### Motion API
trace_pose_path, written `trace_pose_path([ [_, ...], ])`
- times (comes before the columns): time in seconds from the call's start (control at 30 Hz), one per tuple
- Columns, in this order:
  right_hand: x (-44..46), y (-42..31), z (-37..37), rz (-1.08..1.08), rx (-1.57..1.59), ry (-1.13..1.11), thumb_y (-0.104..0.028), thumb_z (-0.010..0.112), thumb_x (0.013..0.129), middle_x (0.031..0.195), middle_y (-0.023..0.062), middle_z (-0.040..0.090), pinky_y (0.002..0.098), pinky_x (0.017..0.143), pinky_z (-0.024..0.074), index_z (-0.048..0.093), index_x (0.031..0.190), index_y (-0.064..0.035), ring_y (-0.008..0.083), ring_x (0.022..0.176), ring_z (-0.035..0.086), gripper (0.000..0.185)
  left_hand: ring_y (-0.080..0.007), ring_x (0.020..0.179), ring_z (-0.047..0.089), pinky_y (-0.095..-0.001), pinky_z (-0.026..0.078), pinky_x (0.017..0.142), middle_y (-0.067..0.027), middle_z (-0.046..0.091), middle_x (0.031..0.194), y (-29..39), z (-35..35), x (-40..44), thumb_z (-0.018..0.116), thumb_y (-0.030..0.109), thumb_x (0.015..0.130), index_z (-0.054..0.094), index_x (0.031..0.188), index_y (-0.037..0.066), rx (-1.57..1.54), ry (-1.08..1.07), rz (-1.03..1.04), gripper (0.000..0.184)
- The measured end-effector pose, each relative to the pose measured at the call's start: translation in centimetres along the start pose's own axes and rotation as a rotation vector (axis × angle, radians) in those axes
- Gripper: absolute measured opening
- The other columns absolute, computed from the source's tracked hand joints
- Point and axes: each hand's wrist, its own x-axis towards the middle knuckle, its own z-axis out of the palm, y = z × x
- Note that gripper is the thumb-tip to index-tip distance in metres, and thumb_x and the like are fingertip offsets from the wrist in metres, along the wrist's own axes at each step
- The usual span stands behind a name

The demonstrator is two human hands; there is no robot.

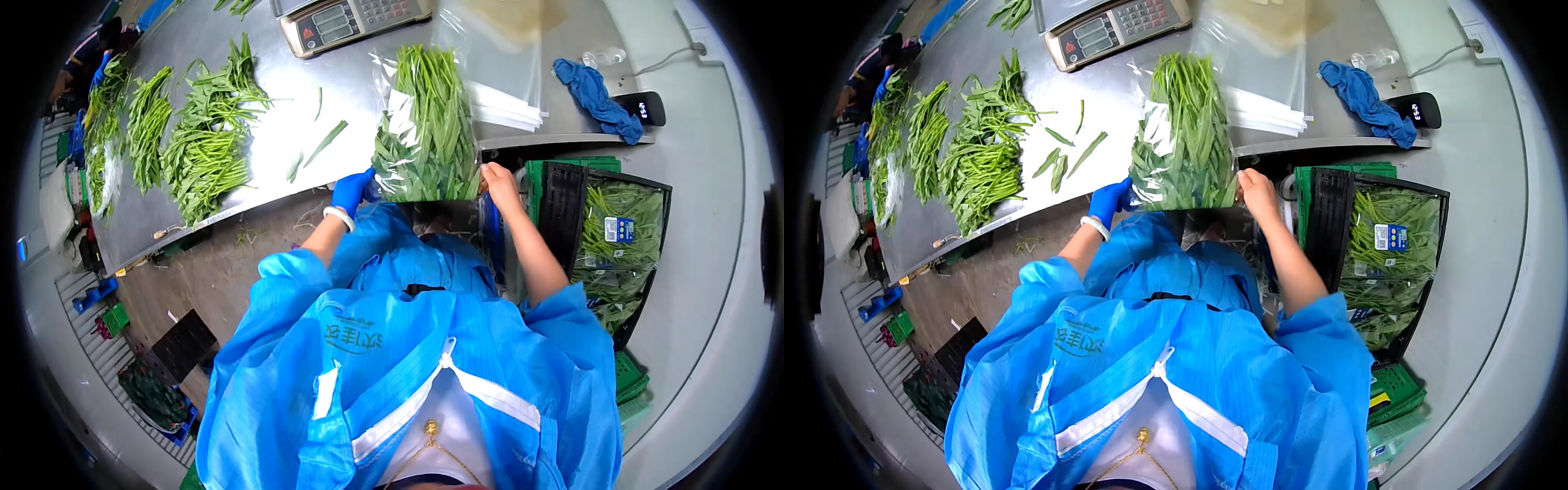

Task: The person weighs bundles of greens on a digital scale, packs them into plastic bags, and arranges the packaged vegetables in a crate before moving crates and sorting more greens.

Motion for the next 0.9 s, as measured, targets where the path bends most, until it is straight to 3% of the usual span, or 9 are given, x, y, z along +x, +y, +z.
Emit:
trace_pose_path([
  [0.1, -5.8, -7.5, 0.0, -0.346, -0.263, 0.484, -0.018, 0.06, 0.088, 0.085, 0.014, 0.061, 0.0396, 0.072, 0.0456, 0.055, 0.095, -0.0022, 0.0326, 0.08, 0.058, 0.018, -0.0121, 0.063, 0.054, -0.0239, 0.042, 0.058, -0.001, 0.065, 0.078, -1.5, 0.0, -0.3, 0.069, 0.031, 0.085, 0.069, 0.09, 0.004, -0.203, 0.149, -0.079, 0.027],
  [0.2, -8.0, -11.0, 1.7, -0.767, -0.464, 0.08, -0.022, 0.073, 0.073, 0.117, 0.0158, 0.055, 0.0454, 0.095, 0.0395, 0.056, 0.112, -0.006, 0.0354, 0.11, 0.051, 0.045, -0.0195, 0.094, 0.06, -0.0327, 0.046, 0.084, -0.0079, 0.066, 0.107, -1.9, -0.7, -0.7, 0.067, 0.034, 0.087, 0.057, 0.121, 0.004, -0.643, -0.156, -0.492, 0.046],
  [0.23, -8.2, -12.3, 2.4, -0.846, -0.721, -0.049, -0.029, 0.075, 0.069, 0.132, 0.0138, 0.048, 0.0476, 0.103, 0.0329, 0.051, 0.125, -0.0098, 0.0324, 0.123, 0.044, 0.064, -0.0227, 0.104, 0.056, -0.0363, 0.043, 0.092, -0.0099, 0.062, 0.115, -1.8, -0.5, -0.9, 0.063, 0.035, 0.089, 0.052, 0.126, 0.004, -0.061, -0.324, 0.072, 0.05],
  [0.3, -6.3, -9.4, 3.9, -0.891, -1.138, 0.069, -0.022, 0.056, 0.083, 0.142, 0.0098, 0.04, 0.0463, 0.108, 0.0278, 0.044, 0.137, -0.0167, 0.0291, 0.131, 0.037, 0.056, -0.0249, 0.117, 0.05, -0.0381, 0.037, 0.103, -0.0121, 0.055, 0.127, -1.0, 0.1, 0.3, 0.045, 0.03, 0.098, 0.045, 0.133, 0.002, -0.58, -0.577, -0.266, 0.045],
  [0.37, -4.3, -8.1, 3.0, -0.884, -1.102, 0.155, -0.017, 0.05, 0.084, 0.137, 0.0094, 0.045, 0.0465, 0.105, 0.0329, 0.047, 0.132, -0.0158, 0.0291, 0.126, 0.042, 0.048, -0.0252, 0.122, 0.048, -0.039, 0.036, 0.107, -0.0142, 0.05, 0.134, 3.9, 1.7, -1.7, 0.036, 0.029, 0.102, 0.041, 0.136, 0.001, -0.743, -0.669, -0.55, 0.044],
  [0.47, -4.0, -9.1, 2.0, -0.998, -0.849, 0.308, -0.017, 0.053, 0.081, 0.117, 0.0094, 0.059, 0.0367, 0.09, 0.0463, 0.06, 0.112, -0.0084, 0.0264, 0.112, 0.054, 0.033, -0.0168, 0.093, 0.057, -0.0263, 0.046, 0.081, -0.0056, 0.06, 0.108, 5.0, -1.4, 0.4, 0.045, 0.022, 0.099, 0.053, 0.126, 0.003, -0.364, -0.625, -0.225, 0.034],
  [0.77, -10.1, -24.3, -7.4, -0.96, -0.256, 0.778, -0.005, 0.064, 0.071, 0.086, 0.0104, 0.067, 0.0362, 0.06, 0.0529, 0.065, 0.1, -0.004, 0.0289, 0.072, 0.066, 0.03, -0.0269, 0.127, 0.042, -0.0405, 0.032, 0.108, -0.0137, 0.041, 0.142, 25.8, 1.8, 1.3, 0.074, 0.019, 0.074, 0.031, 0.143, 0.001, 0.218, -0.687, 1.018, 0.083],
  [0.83, -12.1, -24.3, -10.1, -0.944, -0.062, 0.786, 0.0, 0.066, 0.068, 0.088, 0.0119, 0.067, 0.0352, 0.064, 0.0532, 0.066, 0.099, -0.0027, 0.0301, 0.076, 0.066, 0.031, -0.0247, 0.126, 0.041, -0.0395, 0.033, 0.106, -0.0138, 0.04, 0.142, 25.6, 6.2, 0.4, 0.084, 0.009, 0.058, 0.032, 0.141, -0.002, 0.388, -0.878, 0.79, 0.098],
  [0.9, -14.5, -22.5, -13.2, -0.87, 0.108, 0.782, 0.005, 0.069, 0.065, 0.089, 0.0142, 0.068, 0.0309, 0.069, 0.0524, 0.067, 0.097, -0.0002, 0.0275, 0.08, 0.068, 0.033, -0.0172, 0.096, 0.058, -0.0324, 0.048, 0.085, -0.0089, 0.061, 0.106, 23.6, 11.9, -1.0, 0.077, 0.003, 0.067, 0.057, 0.115, -0.002, 0.45, -0.898, 0.55, 0.052],
])
